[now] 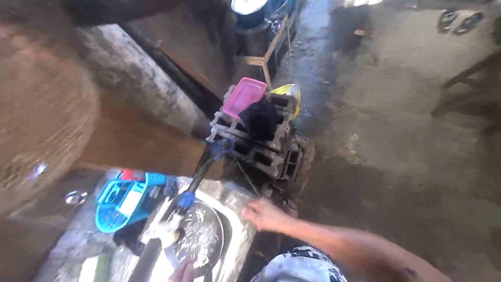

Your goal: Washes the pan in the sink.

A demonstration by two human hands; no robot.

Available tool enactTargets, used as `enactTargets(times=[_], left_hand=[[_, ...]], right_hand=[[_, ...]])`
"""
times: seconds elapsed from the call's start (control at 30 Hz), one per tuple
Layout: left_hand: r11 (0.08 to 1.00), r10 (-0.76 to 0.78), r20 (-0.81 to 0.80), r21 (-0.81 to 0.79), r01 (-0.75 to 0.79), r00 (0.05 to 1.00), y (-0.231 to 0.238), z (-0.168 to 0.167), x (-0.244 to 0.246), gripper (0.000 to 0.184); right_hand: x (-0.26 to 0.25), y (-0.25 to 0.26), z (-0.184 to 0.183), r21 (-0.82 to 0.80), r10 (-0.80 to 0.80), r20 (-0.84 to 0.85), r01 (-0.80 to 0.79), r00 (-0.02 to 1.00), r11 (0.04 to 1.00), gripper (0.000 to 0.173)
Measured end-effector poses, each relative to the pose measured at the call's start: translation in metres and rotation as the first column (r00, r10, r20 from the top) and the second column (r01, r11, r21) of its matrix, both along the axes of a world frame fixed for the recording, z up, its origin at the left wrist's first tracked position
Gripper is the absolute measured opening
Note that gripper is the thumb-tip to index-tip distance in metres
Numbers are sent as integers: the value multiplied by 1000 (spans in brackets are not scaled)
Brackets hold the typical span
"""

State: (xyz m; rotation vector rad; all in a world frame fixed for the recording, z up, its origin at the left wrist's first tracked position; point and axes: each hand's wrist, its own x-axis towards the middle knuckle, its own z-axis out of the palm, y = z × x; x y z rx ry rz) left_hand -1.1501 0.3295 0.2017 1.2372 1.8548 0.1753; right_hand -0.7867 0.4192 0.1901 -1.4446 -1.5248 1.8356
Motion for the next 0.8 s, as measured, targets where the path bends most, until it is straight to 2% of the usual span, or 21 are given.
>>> enactTargets(times=[0.07, 0.13, 0.23, 0.3, 0.37, 0.4, 0.47, 0.5, 0.53, 0.57, 0.63, 0.7, 0.77, 0.8], left_hand=[[995, -52, 25, 86, 50, 998, 9, -14, -15, 33], [985, -130, -18, 116, 131, 991, 24, -30, -25, 31], [958, -259, -49, 114, 263, 965, 48, -39, -19, 44], [944, -307, -15, 122, 307, 952, 66, -30, -3, 54], [935, -329, 50, 160, 318, 943, 85, -23, 15, 51], [935, -320, 88, 193, 299, 943, 95, -20, 23, 44], [941, -235, 191, 289, 174, 953, 111, -23, 34, 34], [934, -210, 251, 337, 118, 945, 116, -27, 37, 31], [909, -220, 301, 409, 82, 928, 120, -30, 37, 24], [882, -235, 349, 469, 48, 907, 124, -32, 35, 19], [861, -182, 492, 498, -104, 852, 125, -32, 34, 12], [893, 8, 704, 314, -321, 711, 116, -28, 39, 16], [889, 190, 847, 66, -454, 496, 106, -26, 47, 30], [875, 285, 879, -76, -477, 383, 101, -24, 50, 39]], right_hand=[[-66, -49, -3, -175, 77, -136, -101, 988, 979, 42], [-121, -90, -4, -366, 35, -210, -112, 977, 924, 46], [-179, -124, 12, -566, -89, -154, -14, 984, 824, 57], [-209, -138, 17, -623, -199, -90, 100, 976, 775, 58], [-229, -148, 16, -632, -230, -25, 163, 973, 758, 59], [-236, -149, 14, -598, -189, 22, 165, 982, 784, 59], [-244, -144, 2, -422, -87, 195, 164, 977, 892, 53], [-243, -137, 0, -328, -128, 254, 210, 959, 921, 48], [-240, -125, 1, -259, -244, 245, 305, 938, 916, 42], [-239, -111, 5, -218, -406, 171, 436, 898, 873, 37], [-241, -74, 11, -187, -672, -56, 653, 739, 734, 32], [-251, -34, 11, -58, -746, -138, 746, 652, 663, 32], [-259, 1, 5, 157, -744, -97, 748, 661, 644, 26], [-261, 12, 1, 255, -734, -19, 713, 679, 653, 27]])
